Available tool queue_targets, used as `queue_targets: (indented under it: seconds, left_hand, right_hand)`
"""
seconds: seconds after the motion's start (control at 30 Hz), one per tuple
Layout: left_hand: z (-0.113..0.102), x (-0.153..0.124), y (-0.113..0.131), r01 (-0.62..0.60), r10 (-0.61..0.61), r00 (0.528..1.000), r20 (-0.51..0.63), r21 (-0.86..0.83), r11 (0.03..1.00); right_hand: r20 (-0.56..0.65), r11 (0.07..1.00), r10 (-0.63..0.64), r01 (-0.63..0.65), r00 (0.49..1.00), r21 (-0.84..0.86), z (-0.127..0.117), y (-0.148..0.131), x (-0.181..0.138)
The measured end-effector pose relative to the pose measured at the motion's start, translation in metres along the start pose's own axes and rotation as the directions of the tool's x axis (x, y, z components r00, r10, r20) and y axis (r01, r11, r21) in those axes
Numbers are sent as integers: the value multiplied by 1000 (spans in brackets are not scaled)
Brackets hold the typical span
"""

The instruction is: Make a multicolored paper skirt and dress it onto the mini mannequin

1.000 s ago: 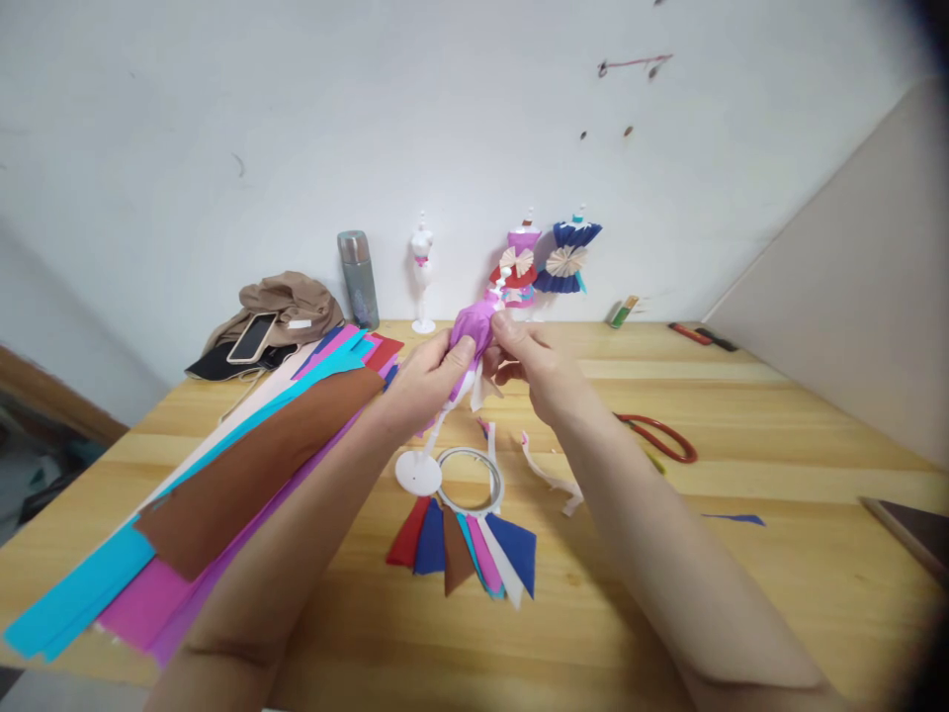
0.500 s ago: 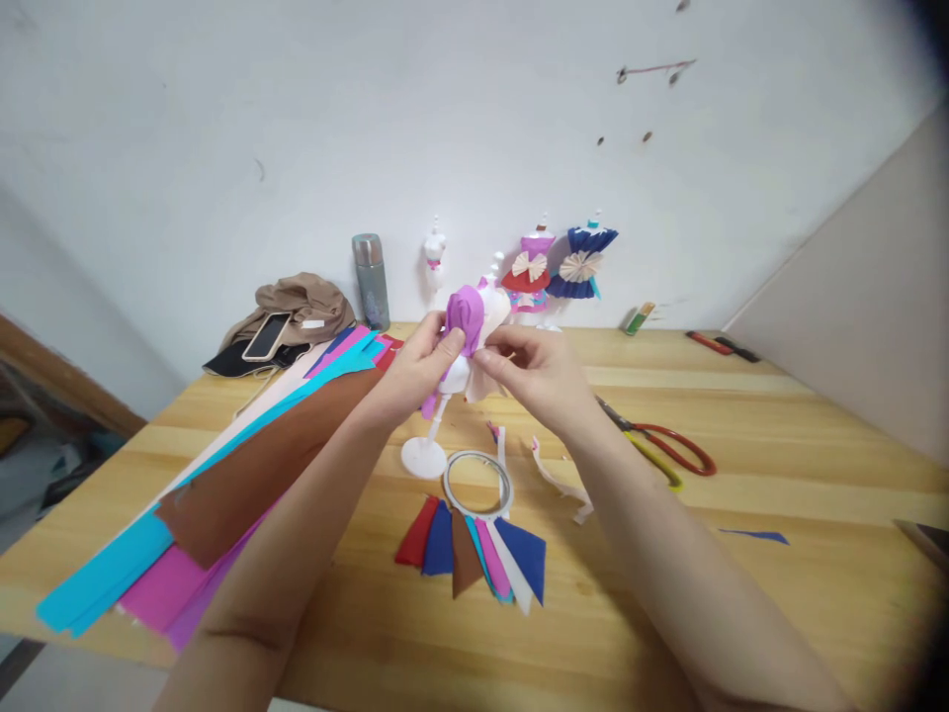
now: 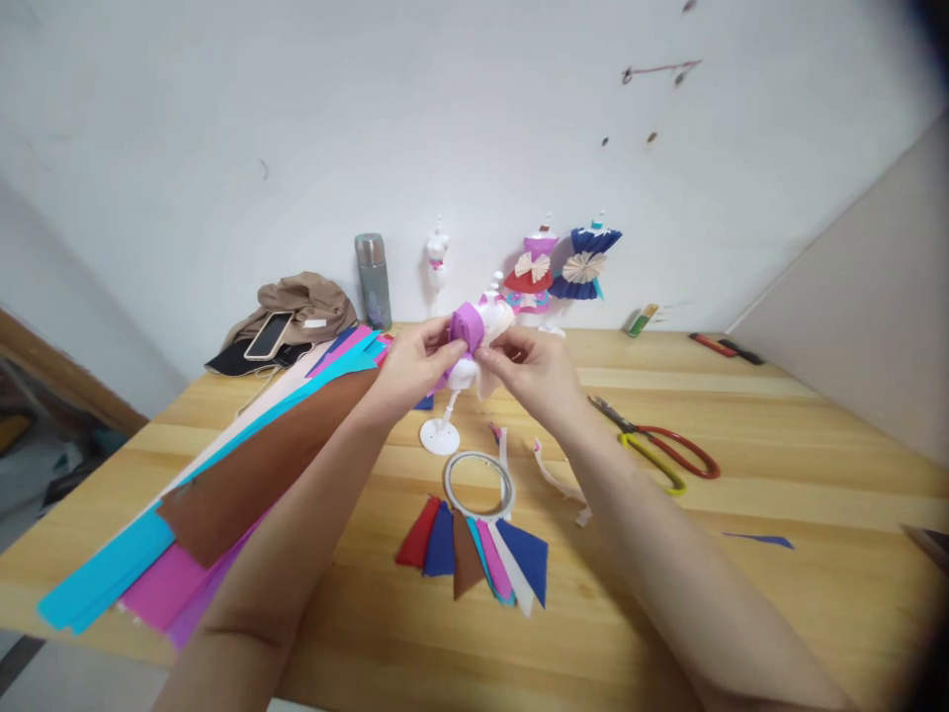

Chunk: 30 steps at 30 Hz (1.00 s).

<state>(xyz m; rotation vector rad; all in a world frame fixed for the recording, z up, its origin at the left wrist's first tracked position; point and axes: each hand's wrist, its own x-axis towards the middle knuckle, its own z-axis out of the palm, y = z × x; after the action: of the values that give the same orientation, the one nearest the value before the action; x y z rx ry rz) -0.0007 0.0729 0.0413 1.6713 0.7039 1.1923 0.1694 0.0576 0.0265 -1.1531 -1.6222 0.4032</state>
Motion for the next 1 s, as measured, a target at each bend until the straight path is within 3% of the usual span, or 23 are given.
queue_targets:
  seconds: [0.1, 0.2, 0.33, 0.7, 1.0]
  left_hand:
    - [-3, -7, 15, 77, -78, 995, 59, 6, 997]
    - [-4, -12, 24, 131, -132, 991, 13, 82, 988]
    - [-2, -15, 25, 104, -101, 994, -33, 101, 989]
    - [0, -8, 18, 62, -65, 998, 20, 145, 988]
    - [6, -6, 14, 66, -66, 998, -3, 202, 977]
  right_hand:
    - [7, 1000, 0, 0, 1000, 17, 2, -3, -2]
    - [32, 1000, 1, -2, 999, 21, 4, -6, -5]
    - [29, 1000, -13, 13, 1000, -5, 6, -9, -7]
    - [12, 999, -17, 18, 1000, -48, 7, -9, -7]
    - [34, 997, -27, 30, 999, -70, 5, -14, -10]
